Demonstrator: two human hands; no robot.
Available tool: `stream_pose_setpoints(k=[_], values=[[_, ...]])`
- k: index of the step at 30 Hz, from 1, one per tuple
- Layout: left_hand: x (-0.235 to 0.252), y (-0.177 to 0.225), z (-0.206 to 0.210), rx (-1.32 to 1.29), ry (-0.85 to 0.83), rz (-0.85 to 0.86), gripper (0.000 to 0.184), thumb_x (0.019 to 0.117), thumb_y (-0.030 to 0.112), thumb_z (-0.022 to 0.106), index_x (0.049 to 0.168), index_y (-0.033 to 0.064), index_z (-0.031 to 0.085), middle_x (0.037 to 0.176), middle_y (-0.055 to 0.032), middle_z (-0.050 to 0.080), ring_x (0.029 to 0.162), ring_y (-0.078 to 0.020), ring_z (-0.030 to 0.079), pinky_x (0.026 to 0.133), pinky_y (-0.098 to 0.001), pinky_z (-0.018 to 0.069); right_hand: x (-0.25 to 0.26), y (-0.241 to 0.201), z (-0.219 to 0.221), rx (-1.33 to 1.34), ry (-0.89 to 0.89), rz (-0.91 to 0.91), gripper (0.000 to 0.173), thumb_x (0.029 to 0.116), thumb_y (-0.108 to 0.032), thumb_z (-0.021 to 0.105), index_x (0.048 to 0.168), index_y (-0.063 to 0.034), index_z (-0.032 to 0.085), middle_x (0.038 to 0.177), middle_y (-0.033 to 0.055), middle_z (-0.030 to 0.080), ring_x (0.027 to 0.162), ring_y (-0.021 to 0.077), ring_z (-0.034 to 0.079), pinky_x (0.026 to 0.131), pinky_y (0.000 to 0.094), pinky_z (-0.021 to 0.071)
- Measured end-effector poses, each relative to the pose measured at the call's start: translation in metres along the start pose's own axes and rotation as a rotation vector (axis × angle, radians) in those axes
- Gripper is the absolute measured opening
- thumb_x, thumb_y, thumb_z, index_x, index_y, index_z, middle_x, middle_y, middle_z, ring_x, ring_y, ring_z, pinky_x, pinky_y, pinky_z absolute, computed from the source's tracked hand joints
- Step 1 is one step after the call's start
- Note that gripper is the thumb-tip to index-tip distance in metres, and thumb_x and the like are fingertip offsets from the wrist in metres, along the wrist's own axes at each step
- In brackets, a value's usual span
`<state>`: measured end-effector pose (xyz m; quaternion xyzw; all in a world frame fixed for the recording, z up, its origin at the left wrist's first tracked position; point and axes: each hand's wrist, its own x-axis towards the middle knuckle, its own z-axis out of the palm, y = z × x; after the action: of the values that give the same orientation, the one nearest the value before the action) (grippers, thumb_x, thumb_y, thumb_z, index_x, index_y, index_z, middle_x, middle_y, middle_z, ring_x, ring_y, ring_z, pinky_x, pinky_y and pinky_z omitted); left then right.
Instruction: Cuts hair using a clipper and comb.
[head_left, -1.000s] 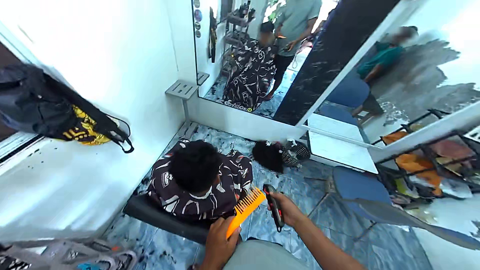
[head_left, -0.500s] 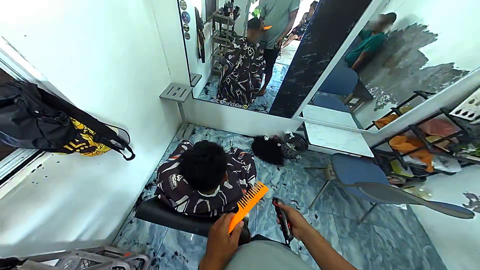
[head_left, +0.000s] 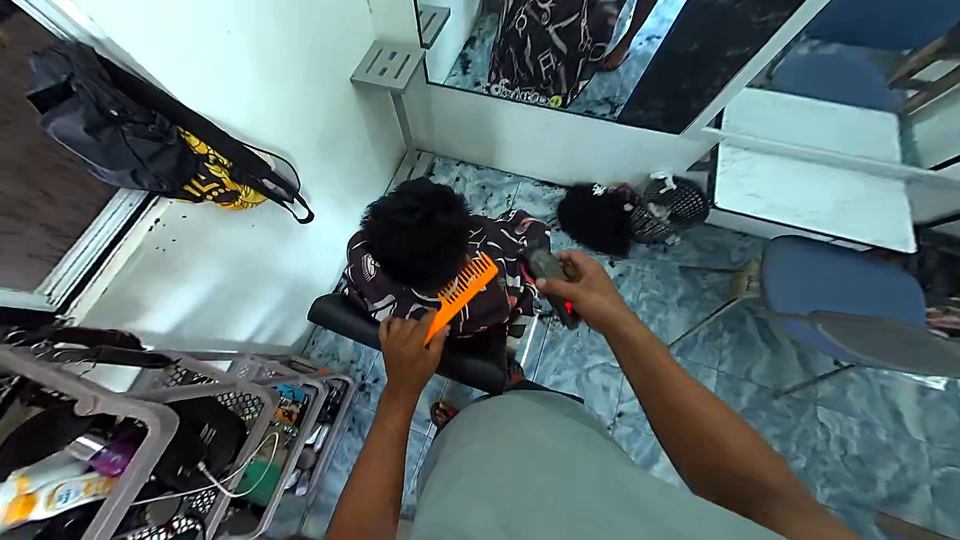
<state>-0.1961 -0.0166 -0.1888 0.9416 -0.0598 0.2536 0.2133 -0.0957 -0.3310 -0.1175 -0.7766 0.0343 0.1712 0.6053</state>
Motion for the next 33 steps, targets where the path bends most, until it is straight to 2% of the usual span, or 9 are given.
stream_pose_setpoints(k=[3,5,8,11,15,20,25,29,33], values=[[0.017,-0.001,0.0,0.055,0.065,-0.012,0.031,0.0965,0.038,0.069,0.115,0.0145,0.078,0.082,-0.0082,0.07,0.083,-0.0269,0.065,0.099,-0.0533,0.0451,0.028,-0.026,0.002,-0.211,-0.138,-0.231,0.055,0.0809,-0.025,0.085,0.126,-0.0047,0.061,0.106,0.0132,0.072,0.089,0.0242,0.072,0.08,0.0472,0.0623],[0.024,0.0,-0.007,0.107,0.105,-0.014,0.03,0.0962,0.037,0.071,0.115,0.0147,0.078,0.083,-0.0086,0.07,0.085,-0.027,0.066,0.099,-0.0523,0.0454,0.045,-0.038,0.006,-0.377,-0.188,-0.32,0.056,0.078,-0.033,0.086,0.123,-0.0087,0.065,0.1,0.0112,0.072,0.086,0.0246,0.071,0.079,0.0519,0.0599],[0.033,0.007,-0.018,0.162,0.19,0.01,0.03,0.0967,0.033,0.071,0.118,0.0122,0.076,0.084,-0.0099,0.069,0.084,-0.0266,0.064,0.098,-0.0515,0.0447,0.064,-0.056,0.011,-0.568,-0.238,-0.382,0.053,0.0781,-0.037,0.084,0.122,-0.0128,0.067,0.099,0.0095,0.072,0.084,0.0265,0.07,0.076,0.0564,0.0585],[0.037,0.011,-0.021,0.191,0.249,0.027,0.031,0.0969,0.032,0.072,0.119,0.0114,0.076,0.082,-0.0084,0.067,0.083,-0.0254,0.062,0.098,-0.0483,0.0437,0.073,-0.072,0.012,-0.684,-0.264,-0.388,0.05,0.0803,-0.037,0.082,0.122,-0.0144,0.067,0.099,0.0078,0.072,0.085,0.027,0.07,0.076,0.0569,0.0577],[0.035,0.016,-0.021,0.201,0.281,0.058,0.031,0.0967,0.032,0.072,0.12,0.0116,0.076,0.084,-0.0079,0.068,0.086,-0.0248,0.062,0.098,-0.0469,0.0435,0.075,-0.083,0.012,-0.76,-0.271,-0.416,0.046,0.0806,-0.037,0.08,0.119,-0.0157,0.067,0.096,0.0066,0.071,0.084,0.0255,0.07,0.074,0.0542,0.0576],[0.034,0.018,-0.018,0.237,0.308,0.069,0.029,0.0964,0.031,0.073,0.119,0.0125,0.077,0.082,-0.006,0.068,0.084,-0.0235,0.062,0.097,-0.0455,0.0435,0.072,-0.09,0.015,-0.824,-0.258,-0.436,0.044,0.0803,-0.039,0.078,0.118,-0.0181,0.067,0.096,0.0058,0.071,0.086,0.0263,0.07,0.073,0.0555,0.057],[0.034,0.018,-0.018,0.233,0.297,0.068,0.029,0.0971,0.03,0.072,0.12,0.0134,0.076,0.082,-0.006,0.067,0.084,-0.0233,0.062,0.098,-0.0457,0.0432,0.064,-0.094,0.02,-0.753,-0.294,-0.493,0.045,0.0793,-0.039,0.08,0.118,-0.0186,0.068,0.095,0.004,0.072,0.084,0.0222,0.07,0.074,0.0513,0.0581],[0.035,0.017,-0.017,0.231,0.307,0.078,0.028,0.0971,0.029,0.071,0.12,0.0125,0.076,0.082,-0.0064,0.068,0.085,-0.0235,0.062,0.097,-0.0454,0.0433,0.059,-0.101,0.024,-0.85,-0.239,-0.462,0.043,0.0798,-0.038,0.077,0.116,-0.0167,0.068,0.095,0.0067,0.071,0.087,0.0274,0.07,0.072,0.0557,0.0563],[0.035,0.015,-0.015,0.23,0.312,0.075,0.028,0.0971,0.029,0.071,0.12,0.013,0.076,0.081,-0.006,0.067,0.083,-0.0231,0.062,0.098,-0.0453,0.0434,0.051,-0.111,0.031,-0.815,-0.287,-0.467,0.042,0.0794,-0.038,0.078,0.116,-0.02,0.069,0.094,0.0034,0.071,0.084,0.0228,0.07,0.071,0.0524,0.0575]])
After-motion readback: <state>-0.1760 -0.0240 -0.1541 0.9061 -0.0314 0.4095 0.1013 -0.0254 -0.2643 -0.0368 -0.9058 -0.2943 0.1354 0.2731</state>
